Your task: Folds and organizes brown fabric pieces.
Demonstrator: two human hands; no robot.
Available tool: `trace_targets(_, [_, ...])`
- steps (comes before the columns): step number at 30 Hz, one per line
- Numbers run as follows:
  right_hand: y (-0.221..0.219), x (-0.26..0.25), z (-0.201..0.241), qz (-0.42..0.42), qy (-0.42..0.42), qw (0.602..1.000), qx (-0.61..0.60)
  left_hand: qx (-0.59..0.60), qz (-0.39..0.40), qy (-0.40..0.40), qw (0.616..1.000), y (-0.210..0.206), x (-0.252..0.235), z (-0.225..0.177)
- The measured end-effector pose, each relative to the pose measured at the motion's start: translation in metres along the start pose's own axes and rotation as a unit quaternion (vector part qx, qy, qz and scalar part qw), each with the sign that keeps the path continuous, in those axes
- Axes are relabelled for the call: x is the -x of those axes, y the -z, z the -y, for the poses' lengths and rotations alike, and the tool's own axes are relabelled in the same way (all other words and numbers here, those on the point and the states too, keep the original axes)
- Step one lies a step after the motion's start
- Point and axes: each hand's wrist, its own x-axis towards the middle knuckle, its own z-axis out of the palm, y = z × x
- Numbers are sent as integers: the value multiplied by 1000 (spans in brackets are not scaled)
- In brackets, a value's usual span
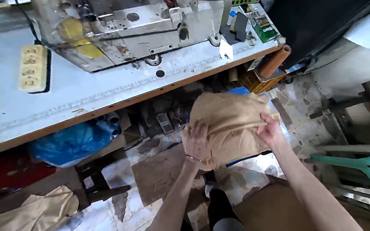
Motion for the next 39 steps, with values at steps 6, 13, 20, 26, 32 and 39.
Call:
trace_targets(6, [76,-15,-51,-135,-19,991,-8,-45,50,55,996,-66,82,-2])
trace_targets(13, [42,-17,-16,-80,-2,996,34,142,54,131,980,-36,55,-14])
trace_targets(20, [-33,-47,76,41,79,991,-96,242,-17,46,969,55,-56,-51])
trace_targets(26, [2,-34,76,185,143,969,-84,197,-46,-42,978,20,-27,-30])
trace_targets(32, [80,-11,-11,84,19,994,-74,216,26,25,976,-42,70,5])
trace_targets(39, [105,-12,-45,13,-19,996,-83,105,69,11,992,-67,100,16])
